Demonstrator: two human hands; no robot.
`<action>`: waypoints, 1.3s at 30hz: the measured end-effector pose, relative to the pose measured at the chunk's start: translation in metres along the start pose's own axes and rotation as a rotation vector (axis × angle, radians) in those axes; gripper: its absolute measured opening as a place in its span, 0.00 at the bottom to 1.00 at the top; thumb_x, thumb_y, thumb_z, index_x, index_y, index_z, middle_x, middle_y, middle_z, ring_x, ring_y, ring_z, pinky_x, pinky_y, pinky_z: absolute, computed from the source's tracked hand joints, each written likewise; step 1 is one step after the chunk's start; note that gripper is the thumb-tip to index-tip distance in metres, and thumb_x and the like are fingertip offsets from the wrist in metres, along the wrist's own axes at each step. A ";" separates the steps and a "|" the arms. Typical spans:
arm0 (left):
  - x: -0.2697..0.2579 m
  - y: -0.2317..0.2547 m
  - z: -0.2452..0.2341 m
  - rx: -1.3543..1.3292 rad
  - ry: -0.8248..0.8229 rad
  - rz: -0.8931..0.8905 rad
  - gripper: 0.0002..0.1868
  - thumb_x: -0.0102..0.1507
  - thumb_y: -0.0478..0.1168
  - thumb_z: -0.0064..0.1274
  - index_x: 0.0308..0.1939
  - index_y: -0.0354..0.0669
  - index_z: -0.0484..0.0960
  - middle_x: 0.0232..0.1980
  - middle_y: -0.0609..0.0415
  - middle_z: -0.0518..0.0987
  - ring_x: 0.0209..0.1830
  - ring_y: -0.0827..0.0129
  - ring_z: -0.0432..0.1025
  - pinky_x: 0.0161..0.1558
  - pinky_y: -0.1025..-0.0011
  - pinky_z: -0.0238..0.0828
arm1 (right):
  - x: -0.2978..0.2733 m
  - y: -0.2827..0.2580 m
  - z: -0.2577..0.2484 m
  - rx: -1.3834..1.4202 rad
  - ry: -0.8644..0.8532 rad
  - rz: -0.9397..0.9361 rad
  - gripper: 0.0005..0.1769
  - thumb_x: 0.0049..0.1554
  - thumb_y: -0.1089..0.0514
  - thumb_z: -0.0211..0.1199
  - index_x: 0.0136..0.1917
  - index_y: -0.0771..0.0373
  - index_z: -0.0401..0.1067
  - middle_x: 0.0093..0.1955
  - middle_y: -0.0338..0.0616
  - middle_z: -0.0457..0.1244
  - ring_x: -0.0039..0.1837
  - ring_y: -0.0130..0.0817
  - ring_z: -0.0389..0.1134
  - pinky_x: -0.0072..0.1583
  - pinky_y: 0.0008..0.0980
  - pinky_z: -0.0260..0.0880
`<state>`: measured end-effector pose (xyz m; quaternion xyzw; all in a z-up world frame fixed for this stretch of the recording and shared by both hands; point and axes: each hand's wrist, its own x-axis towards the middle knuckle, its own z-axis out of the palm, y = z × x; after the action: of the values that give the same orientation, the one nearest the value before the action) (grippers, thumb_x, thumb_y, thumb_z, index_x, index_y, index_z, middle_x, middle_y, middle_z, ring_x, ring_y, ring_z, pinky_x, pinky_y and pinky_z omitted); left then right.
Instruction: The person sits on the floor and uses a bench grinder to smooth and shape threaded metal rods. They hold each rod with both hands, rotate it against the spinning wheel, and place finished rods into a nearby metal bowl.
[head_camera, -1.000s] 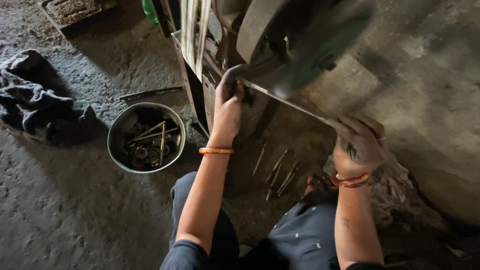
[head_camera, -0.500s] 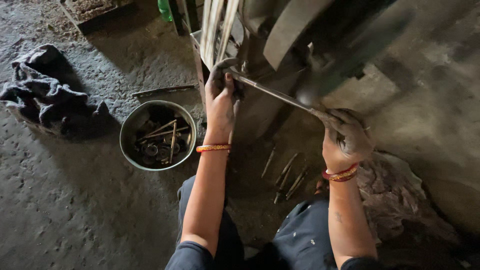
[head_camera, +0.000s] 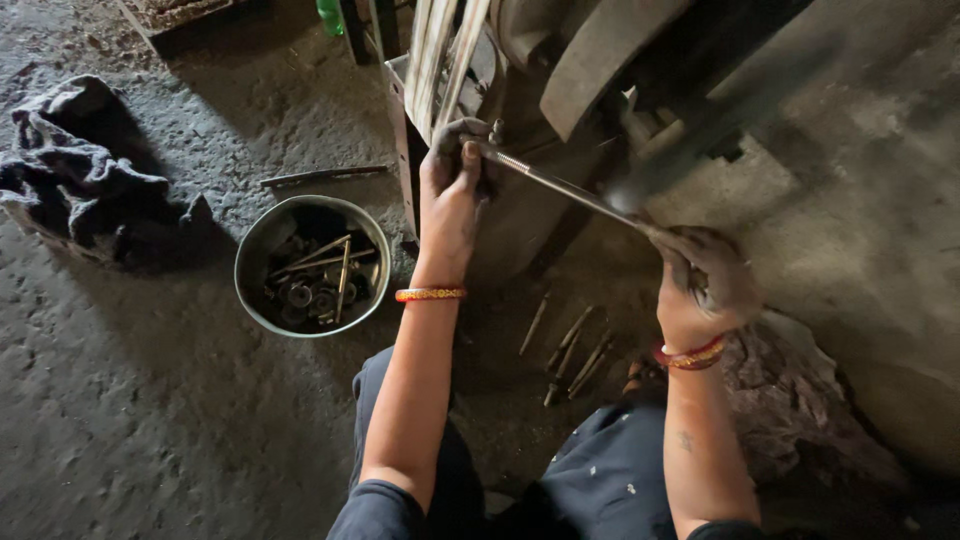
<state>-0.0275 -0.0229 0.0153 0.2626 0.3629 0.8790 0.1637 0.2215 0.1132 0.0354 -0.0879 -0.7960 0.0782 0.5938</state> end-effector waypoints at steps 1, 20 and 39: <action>-0.001 -0.001 0.002 -0.008 -0.015 -0.002 0.08 0.74 0.34 0.50 0.56 0.34 0.79 0.43 0.59 0.77 0.42 0.77 0.68 0.44 0.77 0.65 | 0.002 0.001 -0.004 0.029 0.012 -0.038 0.10 0.61 0.69 0.77 0.49 0.66 0.75 0.48 0.48 0.71 0.52 0.44 0.75 0.56 0.38 0.75; -0.031 -0.019 0.041 -0.016 -0.105 -0.157 0.10 0.74 0.39 0.53 0.54 0.36 0.80 0.38 0.59 0.75 0.34 0.75 0.66 0.34 0.76 0.62 | -0.009 0.009 -0.068 -0.033 -0.017 -0.069 0.15 0.61 0.68 0.77 0.55 0.65 0.71 0.52 0.49 0.68 0.53 0.47 0.71 0.57 0.39 0.72; -0.018 -0.021 0.025 0.043 0.124 -0.100 0.13 0.69 0.39 0.55 0.55 0.38 0.78 0.44 0.62 0.81 0.41 0.80 0.72 0.42 0.77 0.71 | -0.025 0.001 -0.021 0.315 -0.019 0.249 0.10 0.70 0.60 0.60 0.58 0.70 0.67 0.40 0.46 0.65 0.36 0.30 0.66 0.38 0.25 0.66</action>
<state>0.0034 -0.0032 0.0090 0.1926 0.4038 0.8763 0.1790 0.2483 0.1084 0.0175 -0.0909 -0.7624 0.2754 0.5785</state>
